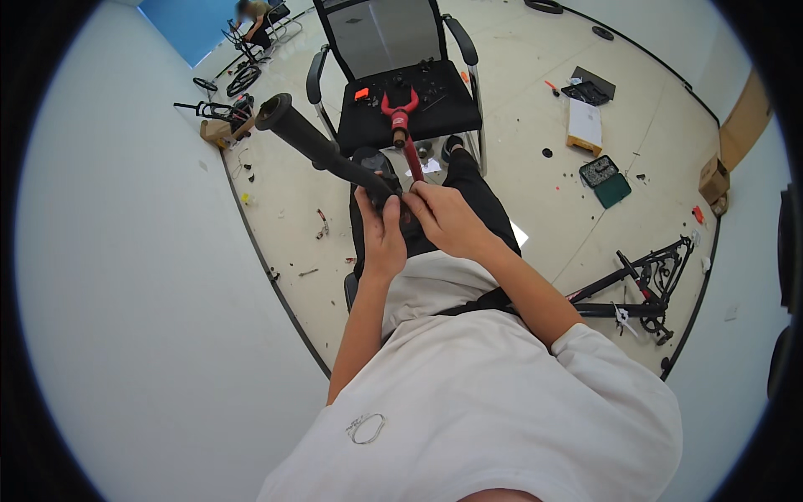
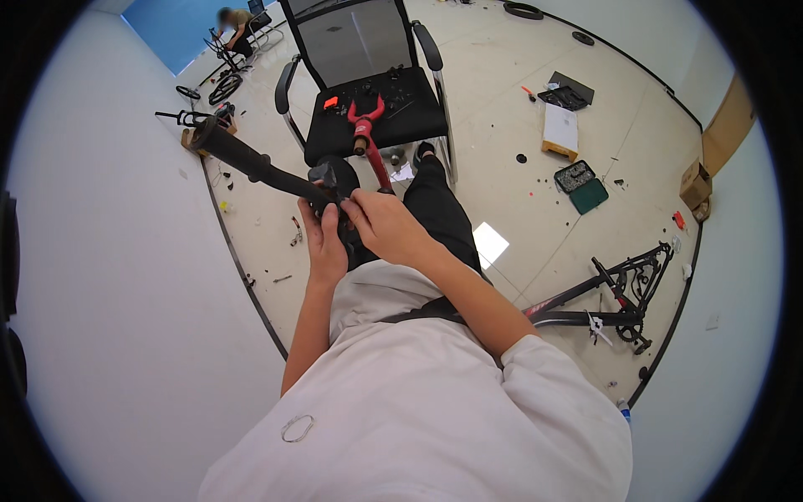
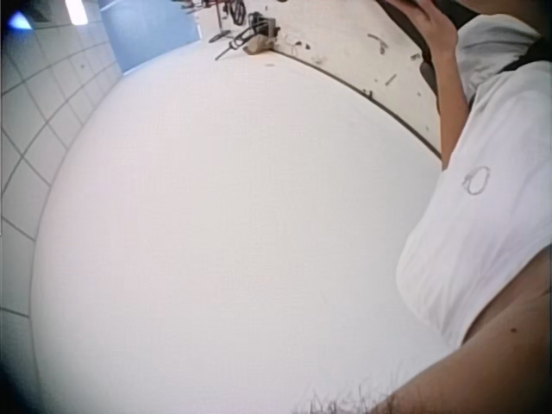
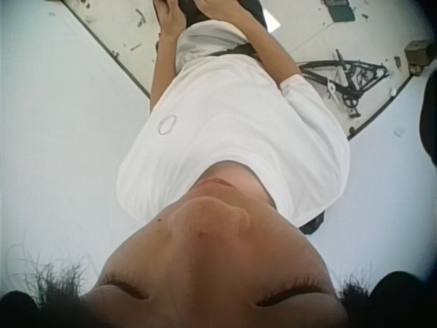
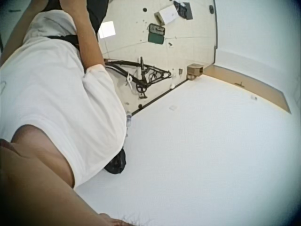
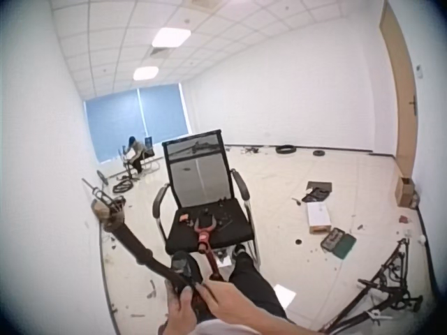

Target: The person holds a black bicycle seat post and uses an Allen key to tighten a bolt on its clamp. The seat post is held between the legs while the person rotates the tool to secure the fastener.

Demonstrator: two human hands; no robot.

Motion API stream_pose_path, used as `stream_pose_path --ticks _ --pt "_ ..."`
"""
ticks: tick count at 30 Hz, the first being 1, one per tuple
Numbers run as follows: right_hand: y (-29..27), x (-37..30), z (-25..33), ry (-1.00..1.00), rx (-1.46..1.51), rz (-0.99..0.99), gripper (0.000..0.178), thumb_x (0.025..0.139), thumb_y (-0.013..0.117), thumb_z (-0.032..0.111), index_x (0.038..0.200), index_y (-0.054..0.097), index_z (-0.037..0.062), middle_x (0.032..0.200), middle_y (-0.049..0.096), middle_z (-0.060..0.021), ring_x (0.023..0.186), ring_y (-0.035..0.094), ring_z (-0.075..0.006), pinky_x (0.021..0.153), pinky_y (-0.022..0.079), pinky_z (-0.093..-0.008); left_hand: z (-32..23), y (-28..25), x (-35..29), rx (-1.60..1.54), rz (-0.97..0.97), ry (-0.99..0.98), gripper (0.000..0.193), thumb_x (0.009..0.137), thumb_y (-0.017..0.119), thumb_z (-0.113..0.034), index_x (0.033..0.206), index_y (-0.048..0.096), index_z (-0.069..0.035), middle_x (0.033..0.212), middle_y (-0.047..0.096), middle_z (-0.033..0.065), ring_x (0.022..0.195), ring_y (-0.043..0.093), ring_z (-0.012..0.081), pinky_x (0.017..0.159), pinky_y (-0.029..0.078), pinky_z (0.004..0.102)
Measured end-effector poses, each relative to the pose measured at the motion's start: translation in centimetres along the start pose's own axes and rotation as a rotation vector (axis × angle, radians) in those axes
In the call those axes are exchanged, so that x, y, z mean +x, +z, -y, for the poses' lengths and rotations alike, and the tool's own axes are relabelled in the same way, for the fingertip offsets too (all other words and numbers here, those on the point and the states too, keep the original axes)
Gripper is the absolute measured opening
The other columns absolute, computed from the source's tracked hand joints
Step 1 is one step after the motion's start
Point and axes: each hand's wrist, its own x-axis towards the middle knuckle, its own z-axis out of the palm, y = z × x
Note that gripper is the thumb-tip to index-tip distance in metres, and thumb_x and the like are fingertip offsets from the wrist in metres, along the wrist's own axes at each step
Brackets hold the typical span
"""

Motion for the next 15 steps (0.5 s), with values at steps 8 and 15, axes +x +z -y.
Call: stream_pose_path --ticks 8,15 --pt "-0.2 -0.1 2.2 0.007 0.05 -0.072 0.011 0.095 0.054 0.01 0.099 0.052 -0.0002 0.073 0.064 -0.0139 0.067 0.064 -0.0292 0.064 0.048 -0.0364 -0.7 -0.2 0.2 -0.022 -0.033 -0.003 0.037 0.102 0.042 -0.019 0.137 0.035 -0.008 0.108 0.051 0.0042 0.092 0.051 0.0097 0.081 0.045 0.0246" --pt "2.6 -0.7 -1.6 0.358 0.517 -0.127 0.018 0.098 0.053 0.018 0.094 0.055 0.0012 0.069 0.059 -0.0061 0.056 0.057 -0.0119 0.049 0.044 -0.0279 1.0 0.1 0.6 0.078 -0.061 0.097 0.034 0.102 0.042 -0.019 0.133 0.035 -0.008 0.097 0.056 0.0068 0.076 0.05 0.0105 0.072 0.044 0.0243"
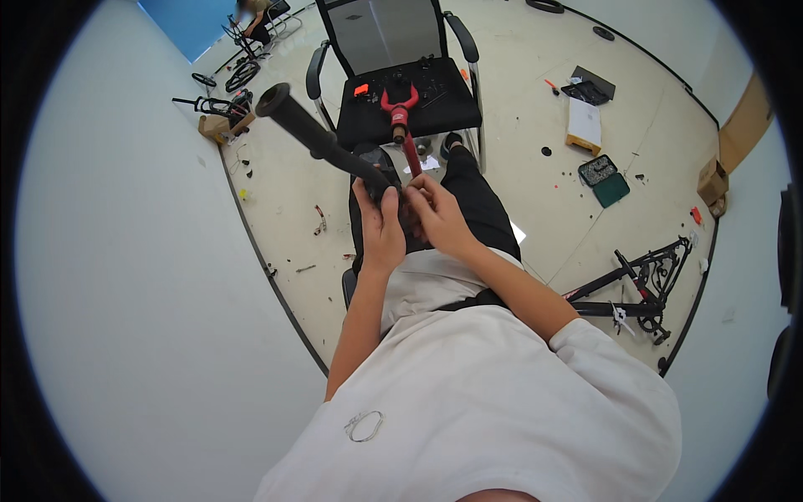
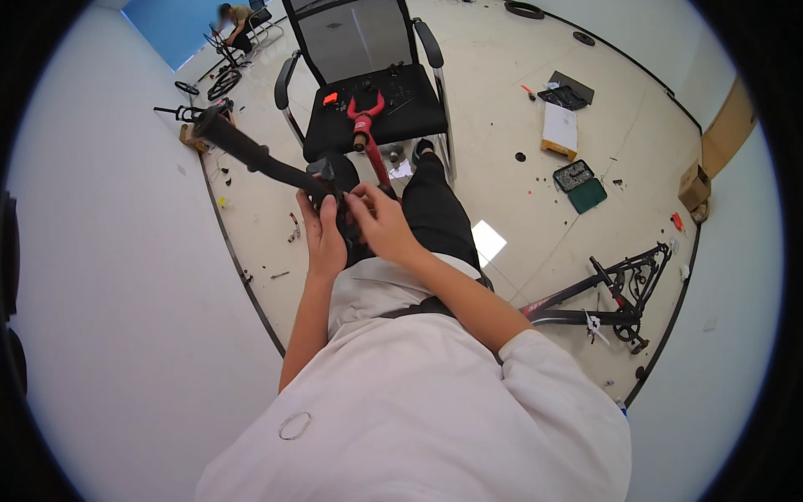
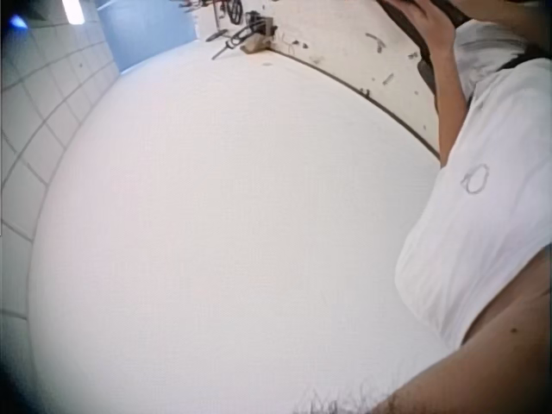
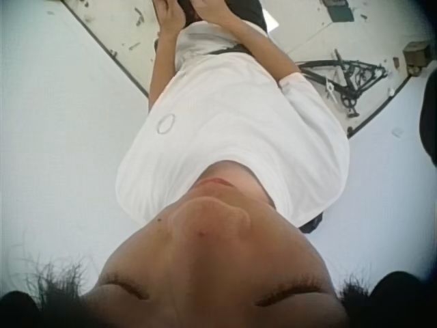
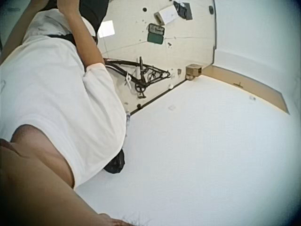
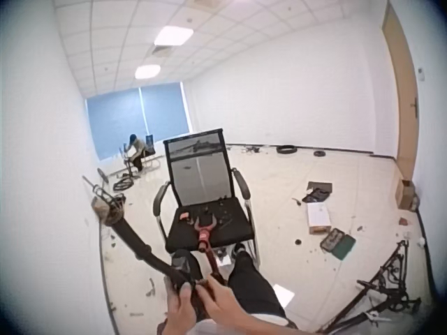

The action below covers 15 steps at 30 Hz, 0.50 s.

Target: The person holds a black bicycle seat post and uses an Allen key to tighten a bolt on its clamp. The seat post is held between the legs while the person rotates the tool to secure the fastener.

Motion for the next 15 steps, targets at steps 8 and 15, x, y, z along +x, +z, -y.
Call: stream_pose_path --ticks 8,15 --pt "-8.3 4.9 -14.7 0.013 -1.06 0.374 0.027 0.083 0.06 0.023 0.099 0.067 0.0017 0.09 0.069 -0.0197 0.091 0.065 -0.0378 0.083 0.051 -0.0444 -0.4 0.7 -0.2 -0.088 0.115 -0.1 0.034 0.102 0.041 -0.018 0.134 0.032 -0.008 0.091 0.057 0.0086 0.071 0.047 0.0105 0.069 0.042 0.0239" --pt "-9.0 4.3 -13.5 0.023 -0.895 0.307 0.026 0.083 0.066 0.022 0.098 0.068 0.0012 0.092 0.07 -0.017 0.088 0.068 -0.0324 0.08 0.052 -0.04 -0.9 1.1 -0.8 -0.054 0.158 -0.105 0.034 0.102 0.04 -0.015 0.134 0.032 -0.008 0.093 0.057 0.0085 0.072 0.048 0.0103 0.07 0.042 0.0235"
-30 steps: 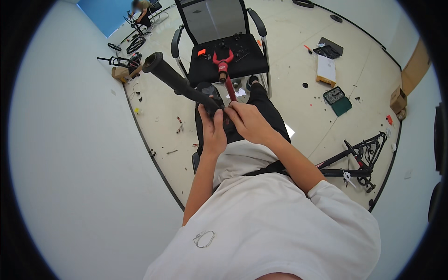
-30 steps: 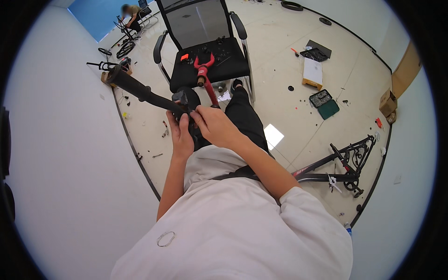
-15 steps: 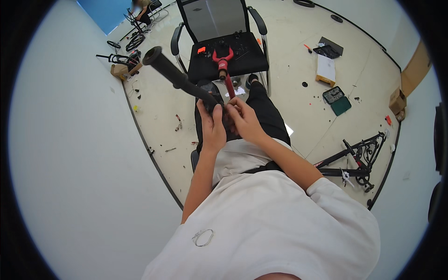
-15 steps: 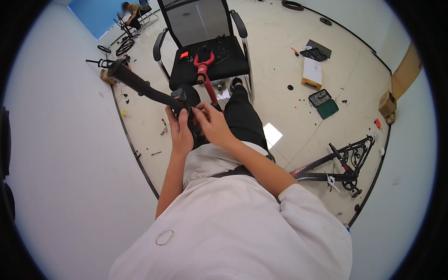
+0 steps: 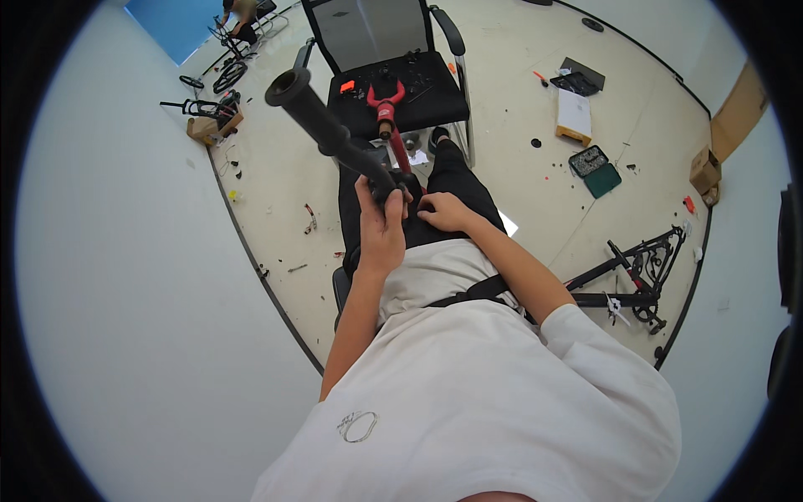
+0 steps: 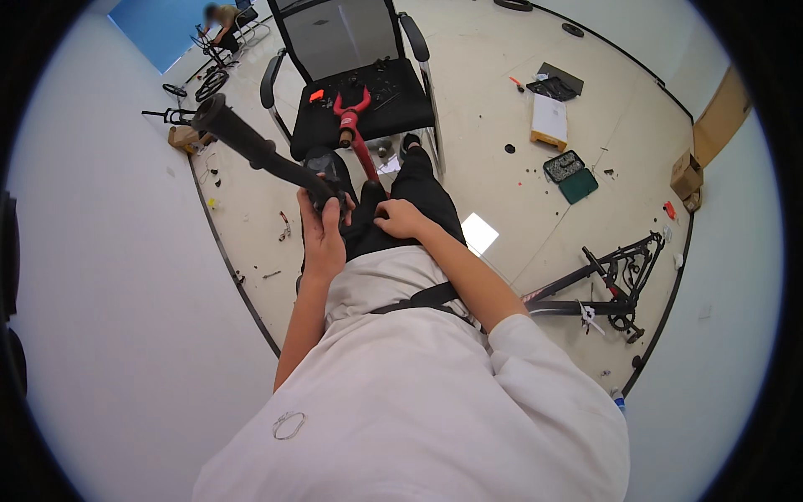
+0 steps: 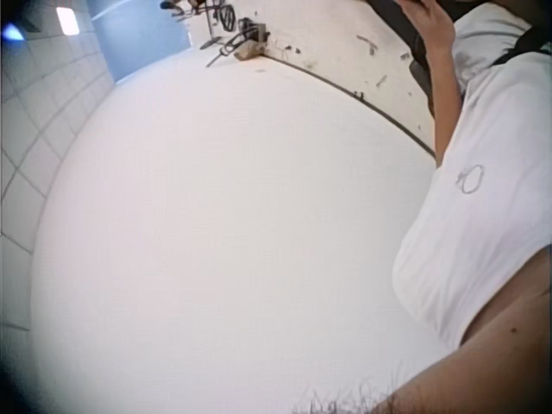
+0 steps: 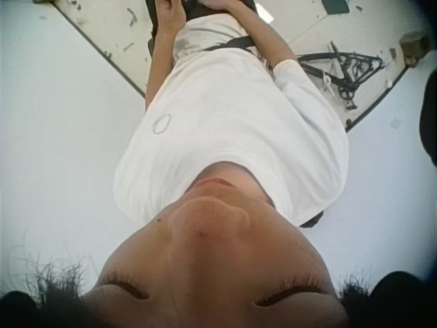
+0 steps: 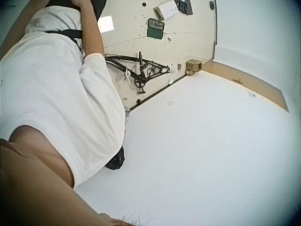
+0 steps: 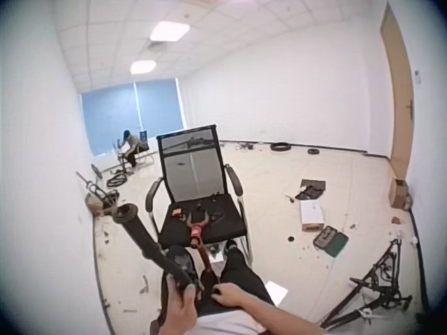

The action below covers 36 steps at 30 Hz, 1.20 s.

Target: The person holds a black bicycle seat post and uses an Allen key to tighten a bolt on its clamp. The seat post is held between the legs while the person rotates the tool to secure the fastener.

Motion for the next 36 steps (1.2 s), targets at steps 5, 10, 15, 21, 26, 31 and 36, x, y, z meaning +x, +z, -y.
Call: stream_pose_path --ticks 5,10,15,21,26,31,36 --pt "-1.1 -0.2 -0.9 0.121 0.417 -0.074 0.022 0.088 0.064 0.018 0.097 0.067 -0.0011 0.082 0.069 -0.0114 0.072 0.067 -0.0206 0.065 0.054 -0.032 0.9 -1.0 1.4 -0.065 -0.041 -0.029 0.033 0.102 0.043 -0.015 0.131 0.031 -0.007 0.09 0.056 0.0057 0.069 0.047 0.008 0.065 0.041 0.0218" --pt "-4.3 3.6 -1.5 0.315 0.328 -0.209 0.024 0.084 0.064 0.018 0.095 0.07 -0.0024 0.086 0.071 -0.017 0.082 0.07 -0.0284 0.076 0.054 -0.036 2.2 -2.2 3.4 -0.12 -0.073 -0.208 0.031 0.102 0.043 -0.02 0.129 0.034 -0.006 0.086 0.056 0.0063 0.066 0.047 0.0103 0.063 0.041 0.0239" --pt "-6.6 7.7 -5.4 0.358 0.281 -0.142 0.025 0.083 0.064 0.019 0.095 0.068 -0.0029 0.09 0.07 -0.0182 0.086 0.068 -0.0321 0.079 0.053 -0.0386 1.6 -2.1 3.2 -0.161 -0.182 -0.396 0.035 0.101 0.044 -0.02 0.132 0.033 -0.006 0.088 0.056 0.0097 0.068 0.048 0.0128 0.065 0.042 0.0249" --pt "-10.3 17.0 -9.6 0.371 0.165 -0.199 0.024 0.082 0.064 0.018 0.096 0.066 -0.0014 0.091 0.068 -0.0197 0.088 0.067 -0.0333 0.079 0.052 -0.0401 2.9 -2.7 4.5 -0.165 -0.119 -0.53 0.039 0.101 0.044 -0.022 0.134 0.029 -0.008 0.092 0.057 0.0123 0.073 0.049 0.014 0.069 0.043 0.0273" --pt "-13.3 29.3 -14.3 0.227 -0.029 -0.439 0.024 0.082 0.064 0.014 0.101 0.062 0.0002 0.099 0.062 -0.0216 0.093 0.062 -0.0386 0.082 0.05 -0.0443 4.0 -5.0 6.2 -0.241 -0.161 -0.683 0.04 0.101 0.043 -0.024 0.135 0.029 -0.009 0.092 0.058 0.0158 0.072 0.05 0.0148 0.07 0.044 0.0294" --pt "-14.9 37.0 -20.8 0.227 -0.4 -0.459 0.046 0.082 0.064 0.018 0.124 0.056 0.0025 0.128 0.051 -0.0297 0.114 0.053 -0.0459 0.098 0.046 -0.0472 4.7 -6.3 7.1 -0.301 -0.227 -0.733 0.042 0.098 0.045 -0.019 0.136 0.029 -0.01 0.093 0.059 0.0191 0.072 0.052 0.0161 0.071 0.044 0.0302" --pt "-15.4 37.6 -20.1 0.146 -0.389 -0.359 0.015 0.08 0.057 0.001 0.095 0.056 -0.003 0.095 0.056 -0.0224 0.092 0.058 -0.0428 0.08 0.048 -0.0494 3.8 -5.6 6.9 -0.203 -0.432 -0.929 0.05 0.1 0.044 -0.016 0.146 0.023 -0.012 0.11 0.054 0.0134 0.092 0.053 0.0172 0.08 0.046 0.0299"
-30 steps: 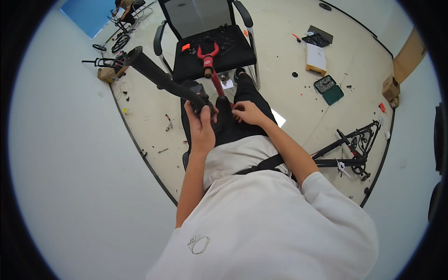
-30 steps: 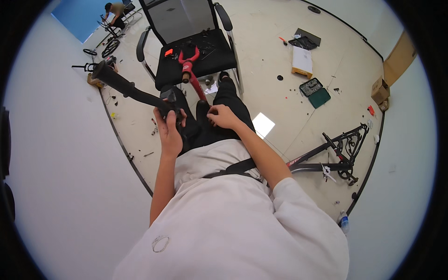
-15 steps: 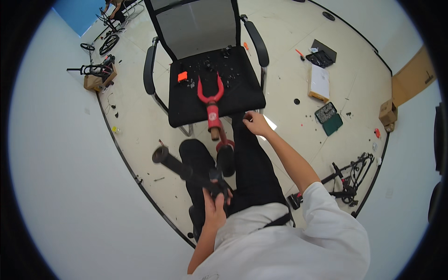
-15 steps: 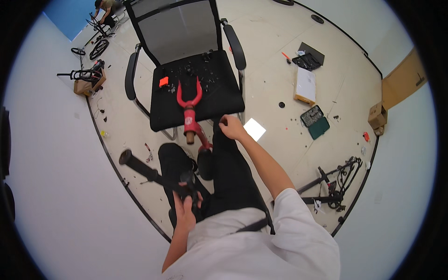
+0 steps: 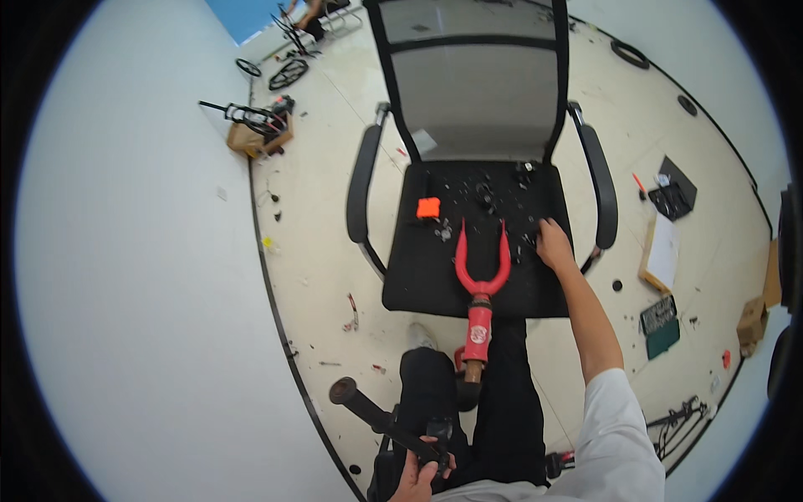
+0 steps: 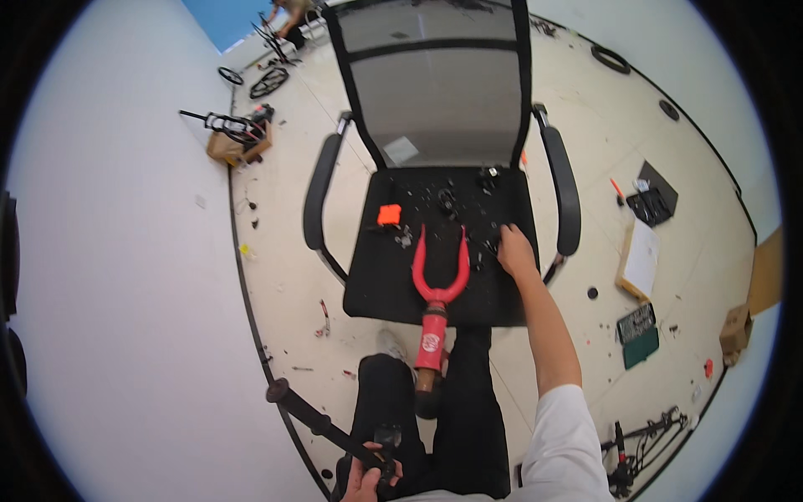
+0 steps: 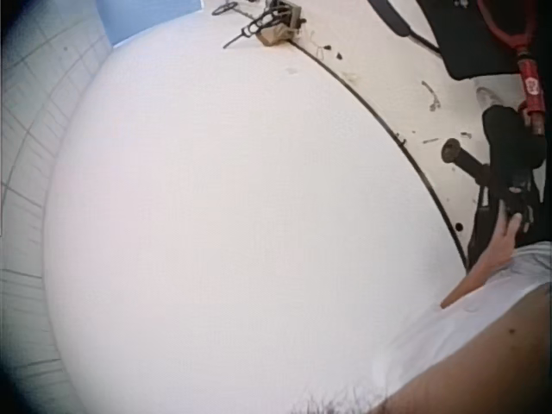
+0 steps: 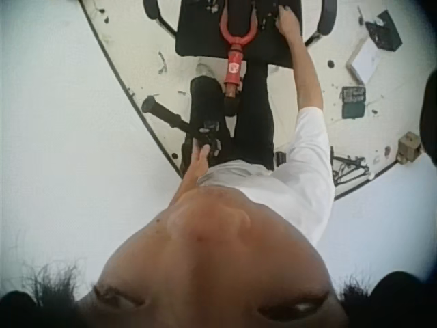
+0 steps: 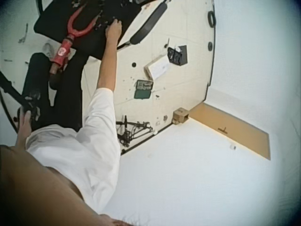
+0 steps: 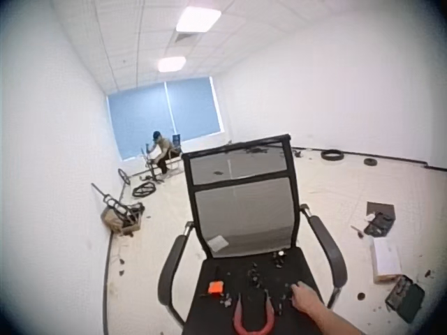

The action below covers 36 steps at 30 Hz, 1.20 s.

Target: The person holds a black bicycle seat post and uses an Allen key to tighten a bolt on its clamp. The seat post is held between the legs while the person rotates the tool to secure the fastener.

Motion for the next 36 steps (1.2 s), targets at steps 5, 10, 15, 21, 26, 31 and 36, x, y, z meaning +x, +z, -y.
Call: stream_pose_path --ticks 5,10,15,21,26,31,36 --pt "-2.0 -3.2 1.5 0.202 0.379 -0.226 0.013 0.082 0.066 0.005 0.092 0.063 -0.0033 0.082 0.067 -0.0164 0.075 0.066 -0.0289 0.069 0.051 -0.0376 0.9 -0.5 -1.3 -0.053 0.059 0.04 0.051 0.099 0.045 -0.01 0.145 0.023 -0.01 0.113 0.055 0.0129 0.093 0.052 0.016 0.082 0.046 0.0288" --pt "-6.9 -18.6 11.9 0.355 1.035 -0.12 0.009 0.086 0.067 0.004 0.091 0.062 0.0001 0.075 0.064 -0.0057 0.065 0.062 -0.0124 0.058 0.051 -0.0271 1.3 -0.1 -0.5 -0.073 0.185 0.248 0.032 0.1 0.042 -0.017 0.129 0.036 -0.006 0.089 0.06 0.013 0.07 0.052 0.0144 0.069 0.045 0.0275" --pt "-9.3 -33.6 19.3 0.342 1.277 0.128 0.017 0.086 0.067 0.001 0.101 0.059 -0.0002 0.085 0.065 -0.0065 0.074 0.065 -0.0129 0.067 0.056 -0.0286 0.9 0.1 -0.2 -0.173 0.176 0.155 0.032 0.1 0.044 -0.03 0.123 0.043 -0.008 0.08 0.06 0.0076 0.061 0.056 0.0138 0.057 0.046 0.0256" --pt "-15.7 -41.2 24.5 0.221 1.366 0.135 0.014 0.086 0.067 0.002 0.096 0.058 -0.0026 0.084 0.065 -0.008 0.072 0.066 -0.0142 0.068 0.055 -0.0277 1.4 -0.3 -4.2 -0.088 0.388 0.484 0.031 0.101 0.041 -0.03 0.124 0.042 -0.008 0.079 0.059 0.0119 0.062 0.053 0.0162 0.059 0.045 0.0278" --pt "-17.8 -42.1 26.4 0.003 1.446 0.176 0.017 0.089 0.061 -0.001 0.105 0.062 -0.0043 0.088 0.067 -0.009 0.072 0.065 -0.0129 0.068 0.056 -0.0263 3.2 -1.2 -7.3 -0.106 0.444 0.67 0.035 0.102 0.039 -0.029 0.129 0.038 -0.007 0.084 0.059 0.013 0.065 0.053 0.0158 0.058 0.044 0.0273" --pt "-18.6 -43.1 26.5 0.116 1.536 0.223 0.018 0.089 0.052 -0.003 0.101 0.065 -0.007 0.088 0.067 -0.0099 0.071 0.066 -0.0133 0.066 0.056 -0.0259 2.6 -0.9 -7.9 -0.026 0.484 0.687 0.037 0.102 0.038 -0.03 0.131 0.037 -0.007 0.083 0.058 0.013 0.068 0.055 0.0161 0.061 0.044 0.0267" --pt "-18.4 -43.4 26.0 0.091 1.411 0.261 0.018 0.089 0.053 -0.001 0.101 0.065 -0.0079 0.085 0.066 -0.0103 0.071 0.062 -0.0143 0.067 0.053 -0.0265 3.3 -0.5 -7.8 0.022 0.533 0.771 0.039 0.104 0.035 -0.032 0.133 0.036 -0.006 0.082 0.057 0.011 0.069 0.054 0.0153 0.063 0.043 0.0264"
